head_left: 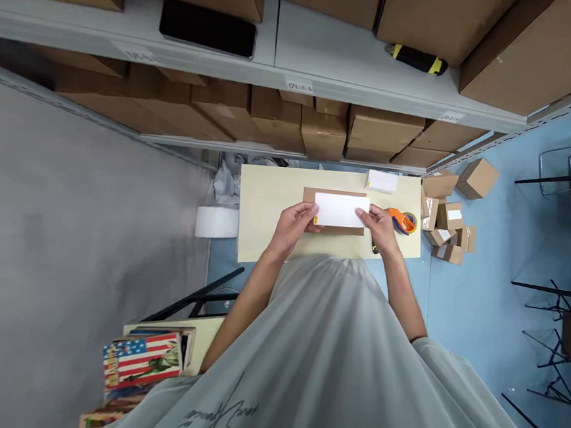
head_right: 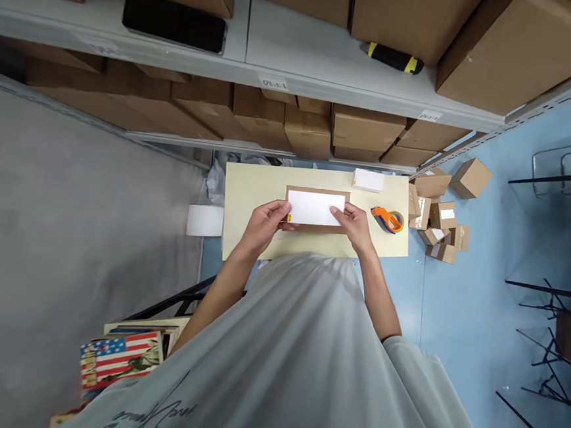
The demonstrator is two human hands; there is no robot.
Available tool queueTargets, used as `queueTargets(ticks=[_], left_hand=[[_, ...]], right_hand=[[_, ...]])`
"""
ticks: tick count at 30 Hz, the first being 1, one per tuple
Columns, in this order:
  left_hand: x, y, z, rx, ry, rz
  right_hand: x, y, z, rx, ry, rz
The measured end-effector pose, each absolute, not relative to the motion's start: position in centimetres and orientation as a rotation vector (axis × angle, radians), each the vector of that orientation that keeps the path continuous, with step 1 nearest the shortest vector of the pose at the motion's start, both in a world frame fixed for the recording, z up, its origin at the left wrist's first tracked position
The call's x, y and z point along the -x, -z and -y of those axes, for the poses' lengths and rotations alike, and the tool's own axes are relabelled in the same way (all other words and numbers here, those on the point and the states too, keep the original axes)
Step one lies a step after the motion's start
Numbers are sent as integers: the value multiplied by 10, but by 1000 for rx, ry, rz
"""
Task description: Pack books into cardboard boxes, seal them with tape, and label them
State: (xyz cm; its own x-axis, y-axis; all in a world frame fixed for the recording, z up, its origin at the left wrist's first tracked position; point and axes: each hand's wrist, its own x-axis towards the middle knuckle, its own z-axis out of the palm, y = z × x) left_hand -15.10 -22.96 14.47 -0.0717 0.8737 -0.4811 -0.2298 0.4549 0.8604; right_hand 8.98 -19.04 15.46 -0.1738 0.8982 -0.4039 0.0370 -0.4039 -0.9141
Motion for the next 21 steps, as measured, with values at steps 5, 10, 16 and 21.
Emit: queueTargets(ticks=[5,10,16,21], left_hand=[[161,-144,256,-652,-991,-1240],[173,-138,266,-706,-1038,-1334],[184,-132,268,-827,-1115,-1452],[164,-158,293,-1407,-1240,-1566]], right_hand=[[-71,-151,222,1526,-1547,930],[-68,-163,242,1508,-1560,986],[-68,-179,264,1381,-1731,1127],[-56,-181,279,1370,-1643,1191]])
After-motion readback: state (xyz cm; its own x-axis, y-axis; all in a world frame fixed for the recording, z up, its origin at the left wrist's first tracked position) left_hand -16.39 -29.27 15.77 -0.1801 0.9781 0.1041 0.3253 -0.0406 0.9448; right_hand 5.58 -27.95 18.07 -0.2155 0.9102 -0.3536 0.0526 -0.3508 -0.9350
